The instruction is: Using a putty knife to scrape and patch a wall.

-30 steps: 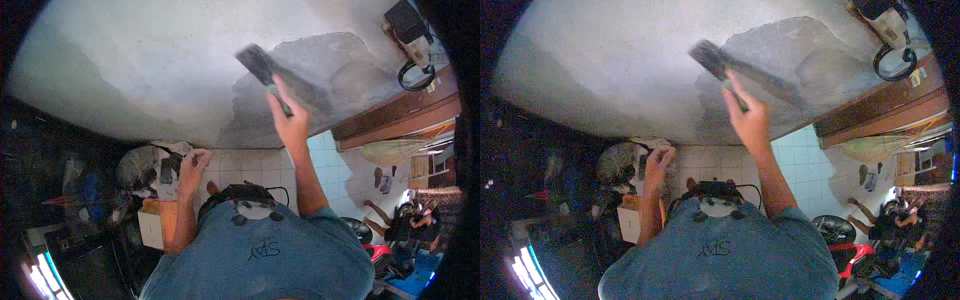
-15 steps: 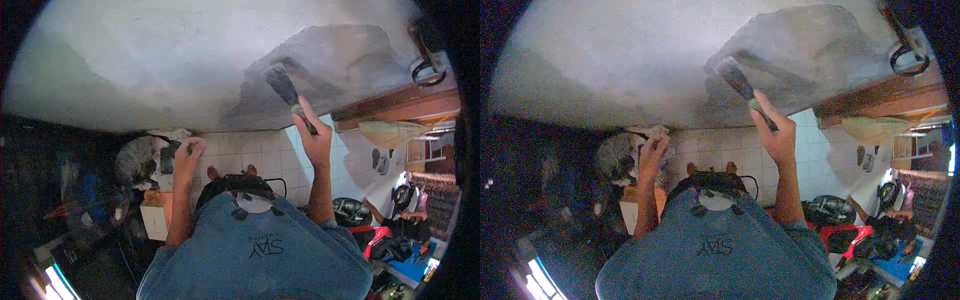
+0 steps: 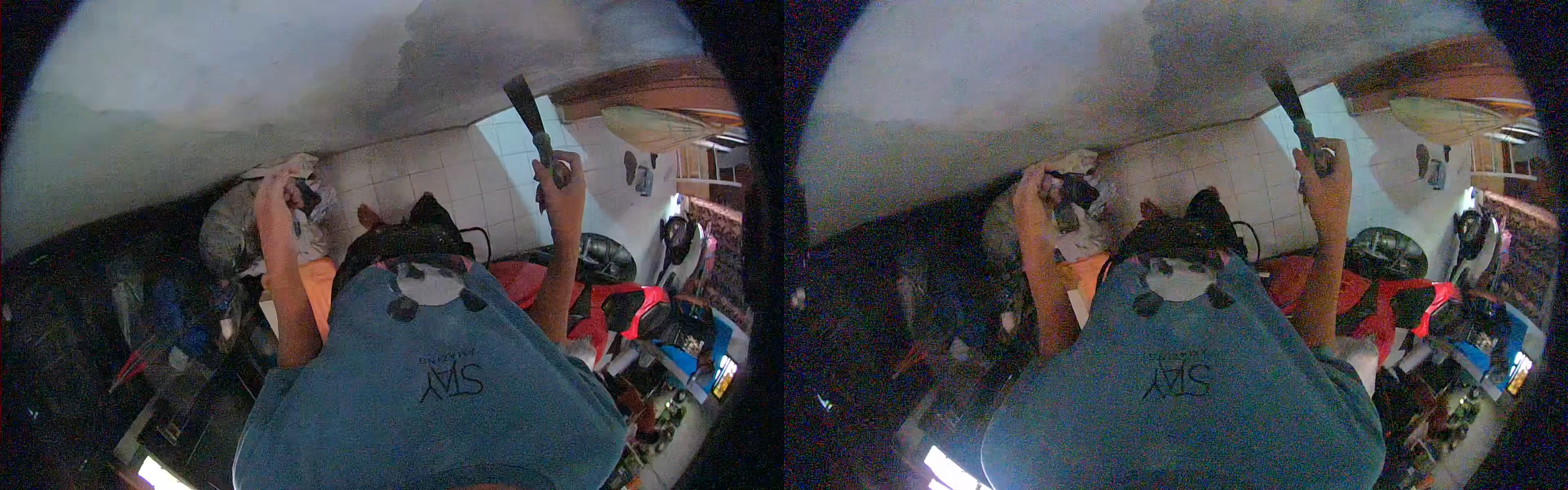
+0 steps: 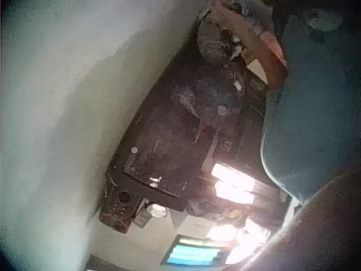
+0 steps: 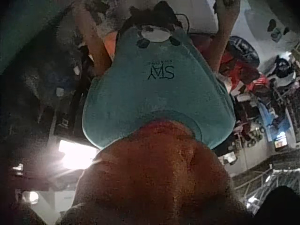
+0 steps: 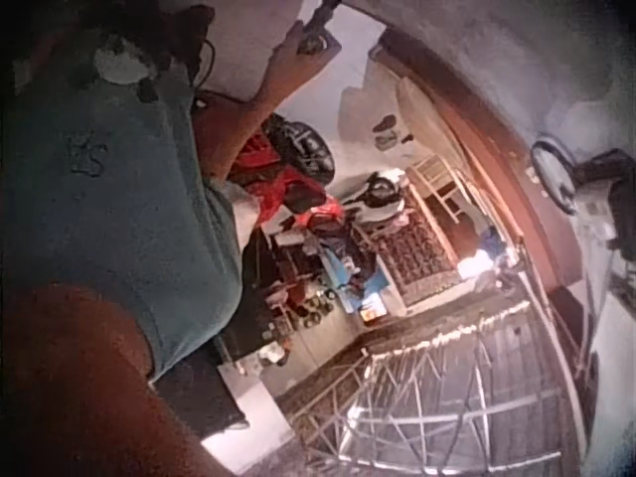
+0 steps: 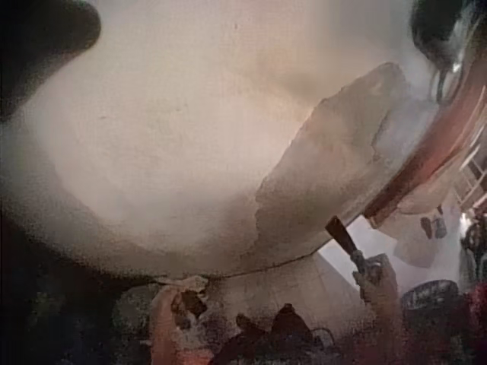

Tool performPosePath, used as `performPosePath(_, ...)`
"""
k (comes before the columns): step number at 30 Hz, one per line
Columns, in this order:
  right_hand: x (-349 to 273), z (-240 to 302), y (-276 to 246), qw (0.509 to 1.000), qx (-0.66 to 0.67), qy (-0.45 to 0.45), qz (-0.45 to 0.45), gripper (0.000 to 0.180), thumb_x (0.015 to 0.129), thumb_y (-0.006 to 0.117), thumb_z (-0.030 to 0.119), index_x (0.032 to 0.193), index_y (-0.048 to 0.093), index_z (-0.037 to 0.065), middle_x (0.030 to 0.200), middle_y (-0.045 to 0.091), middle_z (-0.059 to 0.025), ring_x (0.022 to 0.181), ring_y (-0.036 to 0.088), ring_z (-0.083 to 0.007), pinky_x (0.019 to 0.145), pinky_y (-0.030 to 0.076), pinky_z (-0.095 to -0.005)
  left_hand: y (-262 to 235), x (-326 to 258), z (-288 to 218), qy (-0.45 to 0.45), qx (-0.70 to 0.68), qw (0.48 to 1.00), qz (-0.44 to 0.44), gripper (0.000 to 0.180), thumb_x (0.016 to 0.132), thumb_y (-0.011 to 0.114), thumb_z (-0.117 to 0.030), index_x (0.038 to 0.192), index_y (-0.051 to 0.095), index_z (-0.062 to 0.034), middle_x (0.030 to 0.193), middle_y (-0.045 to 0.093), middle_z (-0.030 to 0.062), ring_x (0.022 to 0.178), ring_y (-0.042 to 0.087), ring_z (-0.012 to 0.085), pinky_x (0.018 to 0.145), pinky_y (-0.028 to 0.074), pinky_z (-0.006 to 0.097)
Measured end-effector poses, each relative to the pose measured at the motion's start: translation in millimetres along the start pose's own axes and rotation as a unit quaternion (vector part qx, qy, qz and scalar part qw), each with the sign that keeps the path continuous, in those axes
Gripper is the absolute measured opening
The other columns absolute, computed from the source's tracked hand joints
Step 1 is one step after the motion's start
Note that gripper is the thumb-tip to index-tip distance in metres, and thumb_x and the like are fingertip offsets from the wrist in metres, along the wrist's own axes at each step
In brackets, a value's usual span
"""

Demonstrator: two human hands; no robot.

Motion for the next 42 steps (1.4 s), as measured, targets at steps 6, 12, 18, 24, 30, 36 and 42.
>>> performPosePath(6,-15,-4,22,0.99,0.091,0.002,0.111,0.025,0.086,0.067,0.006,0.108,0.059,0.001,0.073,0.062,-0.0054,0.055,0.056,-0.0091,0.045,0.043,-0.0237,-5,-10,-24,0.056,0.087,0.995,-0.001,0.026,0.09,0.059,-0.025,0.107,0.066,-0.0077,0.076,0.053,-0.0016,0.063,0.044,0.0092,0.061,0.038,0.026)
performPosePath(12,-37,42,58,0.941,0.112,-0.02,0.319,0.03,0.08,0.071,0.001,0.109,0.065,-0.002,0.074,0.065,-0.0069,0.061,0.061,-0.0106,0.05,0.048,-0.0242,89,-60,-82,0.312,0.26,0.893,0.193,0.047,0.072,0.082,-0.025,0.113,0.066,-0.0074,0.089,0.056,0.0023,0.078,0.049,0.0169,0.076,0.044,0.033)
performPosePath(18,-35,72,49,0.893,0.192,-0.008,0.407,0.029,0.079,0.071,-0.001,0.108,0.064,-0.005,0.075,0.065,-0.009,0.06,0.063,-0.0135,0.051,0.049,-0.0259,143,-76,-93,0.273,0.278,0.864,0.318,0.028,0.076,0.08,-0.023,0.093,0.07,-0.003,0.081,0.052,0.0041,0.077,0.054,0.0175,0.071,0.044,0.033)
performPosePath(24,-9,67,46,0.841,0.413,-0.069,0.343,0.025,0.087,0.067,0.013,0.106,0.065,-0.002,0.084,0.066,-0.0124,0.068,0.063,-0.0172,0.056,0.051,-0.0309,167,-70,-135,0.247,0.222,0.891,0.309,0.022,0.079,0.077,-0.021,0.083,0.069,-0.0003,0.078,0.053,0.0047,0.069,0.052,0.0137,0.062,0.042,0.028)
performPosePath(30,10,120,71,0.651,0.758,-0.029,0.024,0.028,0.095,0.052,0.03,0.092,0.06,0.004,0.08,0.057,-0.0074,0.075,0.057,-0.0188,0.063,0.048,-0.0329,179,-27,-170,0.196,0.268,0.891,0.309,0.029,0.081,0.076,-0.026,0.086,0.068,0.0012,0.08,0.058,0.0071,0.074,0.057,0.0155,0.067,0.046,0.031)
performPosePath(36,45,134,19,0.477,0.852,-0.214,0.0,0.03,0.089,0.05,0.026,0.066,0.038,0.014,0.056,0.033,0.0028,0.05,0.033,-0.0099,0.049,0.033,-0.0249,175,-55,-255,0.418,0.323,0.752,0.394,0.032,0.078,0.077,-0.025,0.099,0.067,-0.0022,0.091,0.067,0.0098,0.077,0.062,0.0198,0.07,0.048,0.029)
performPosePath(42,13,122,-51,0.363,0.824,-0.291,-0.323,0.027,0.077,0.047,0.02,0.057,0.029,0.016,0.053,0.026,0.0039,0.044,0.028,-0.0103,0.047,0.031,-0.024,129,-48,-320,0.454,0.347,0.629,0.527,0.029,0.074,0.079,-0.02,0.097,0.068,-0.0059,0.084,0.066,0.0098,0.067,0.058,0.0218,0.059,0.045,0.03)
Point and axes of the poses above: each hand's wrist, its own x-axis towards the middle knuckle, its own y-axis out of the palm, z = x × y, the point moved 8 cm from there along x, towards the middle knuckle
